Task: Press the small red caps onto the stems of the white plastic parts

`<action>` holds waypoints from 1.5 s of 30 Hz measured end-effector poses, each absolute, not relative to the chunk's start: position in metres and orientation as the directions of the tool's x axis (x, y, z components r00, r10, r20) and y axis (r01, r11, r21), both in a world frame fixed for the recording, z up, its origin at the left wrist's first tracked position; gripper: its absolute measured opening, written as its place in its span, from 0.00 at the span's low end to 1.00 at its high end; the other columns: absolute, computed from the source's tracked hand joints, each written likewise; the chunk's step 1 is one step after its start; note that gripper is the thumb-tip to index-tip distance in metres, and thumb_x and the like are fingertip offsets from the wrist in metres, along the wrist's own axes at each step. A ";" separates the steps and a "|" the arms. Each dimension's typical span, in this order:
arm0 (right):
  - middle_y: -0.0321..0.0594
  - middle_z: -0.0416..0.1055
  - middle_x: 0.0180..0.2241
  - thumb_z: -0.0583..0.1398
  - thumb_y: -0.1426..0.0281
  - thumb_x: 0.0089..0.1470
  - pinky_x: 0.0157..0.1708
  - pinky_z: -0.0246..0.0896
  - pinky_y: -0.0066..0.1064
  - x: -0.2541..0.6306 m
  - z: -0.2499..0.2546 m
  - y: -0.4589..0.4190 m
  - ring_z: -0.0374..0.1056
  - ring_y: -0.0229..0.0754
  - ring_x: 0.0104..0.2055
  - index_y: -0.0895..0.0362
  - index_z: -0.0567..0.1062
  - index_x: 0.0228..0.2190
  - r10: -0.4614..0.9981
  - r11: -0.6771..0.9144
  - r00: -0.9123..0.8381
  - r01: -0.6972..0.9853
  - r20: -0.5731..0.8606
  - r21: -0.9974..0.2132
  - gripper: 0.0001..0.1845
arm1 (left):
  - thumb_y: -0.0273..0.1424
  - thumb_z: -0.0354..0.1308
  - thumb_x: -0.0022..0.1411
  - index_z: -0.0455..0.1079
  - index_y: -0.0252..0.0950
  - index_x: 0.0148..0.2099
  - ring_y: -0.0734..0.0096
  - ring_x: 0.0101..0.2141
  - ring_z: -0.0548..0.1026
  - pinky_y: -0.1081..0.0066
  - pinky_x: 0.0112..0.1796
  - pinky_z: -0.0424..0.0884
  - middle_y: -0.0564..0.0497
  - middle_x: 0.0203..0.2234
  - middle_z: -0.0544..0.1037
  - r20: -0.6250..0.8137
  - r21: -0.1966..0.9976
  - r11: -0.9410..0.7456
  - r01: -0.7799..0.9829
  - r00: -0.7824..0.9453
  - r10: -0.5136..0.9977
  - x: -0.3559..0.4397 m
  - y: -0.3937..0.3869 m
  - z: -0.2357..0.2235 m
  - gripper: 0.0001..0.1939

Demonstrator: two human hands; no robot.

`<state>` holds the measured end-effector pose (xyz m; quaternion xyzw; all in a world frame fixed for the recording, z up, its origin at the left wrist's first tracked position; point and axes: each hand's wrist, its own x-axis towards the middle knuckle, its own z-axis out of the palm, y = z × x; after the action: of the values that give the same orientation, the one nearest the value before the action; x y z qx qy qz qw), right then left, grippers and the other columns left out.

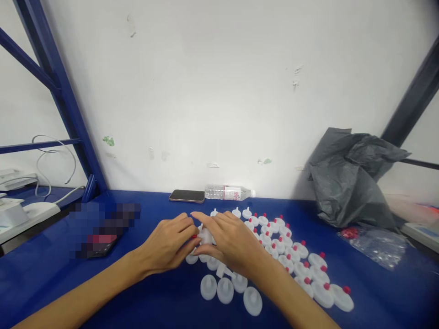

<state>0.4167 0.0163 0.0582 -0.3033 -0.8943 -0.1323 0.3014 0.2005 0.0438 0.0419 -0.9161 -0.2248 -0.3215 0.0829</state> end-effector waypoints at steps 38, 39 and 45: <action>0.41 0.80 0.31 0.55 0.66 0.67 0.49 0.58 0.45 0.465 0.062 0.045 0.72 0.49 0.40 0.54 0.82 0.32 0.847 0.441 -0.351 0.884 0.400 -0.157 0.17 | 0.33 0.48 0.66 0.74 0.42 0.49 0.55 0.45 0.75 0.60 0.44 0.71 0.49 0.43 0.80 0.289 0.247 -0.454 0.856 0.382 0.878 0.182 0.076 0.036 0.15; 0.41 0.80 0.31 0.53 0.66 0.68 0.48 0.59 0.45 0.468 0.067 0.044 0.72 0.49 0.39 0.54 0.82 0.33 0.852 0.431 -0.341 0.887 0.397 -0.163 0.18 | 0.33 0.48 0.66 0.74 0.42 0.49 0.55 0.46 0.75 0.60 0.44 0.71 0.48 0.44 0.80 0.293 0.246 -0.456 0.855 0.383 0.876 0.182 0.076 0.036 0.15; 0.34 0.79 0.25 0.64 0.62 0.59 0.38 0.63 0.38 0.496 0.088 0.041 0.74 0.44 0.30 0.50 0.83 0.28 0.882 0.441 -0.372 0.869 0.291 -0.226 0.10 | 0.32 0.49 0.64 0.75 0.42 0.44 0.56 0.42 0.76 0.62 0.41 0.71 0.49 0.40 0.80 0.317 0.242 -0.474 0.847 0.393 0.863 0.181 0.077 0.035 0.13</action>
<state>0.4955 0.0407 0.0883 -0.5286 -0.8279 0.0172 0.1867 0.1808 0.0769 0.0349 -0.8343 -0.5123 -0.2026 -0.0205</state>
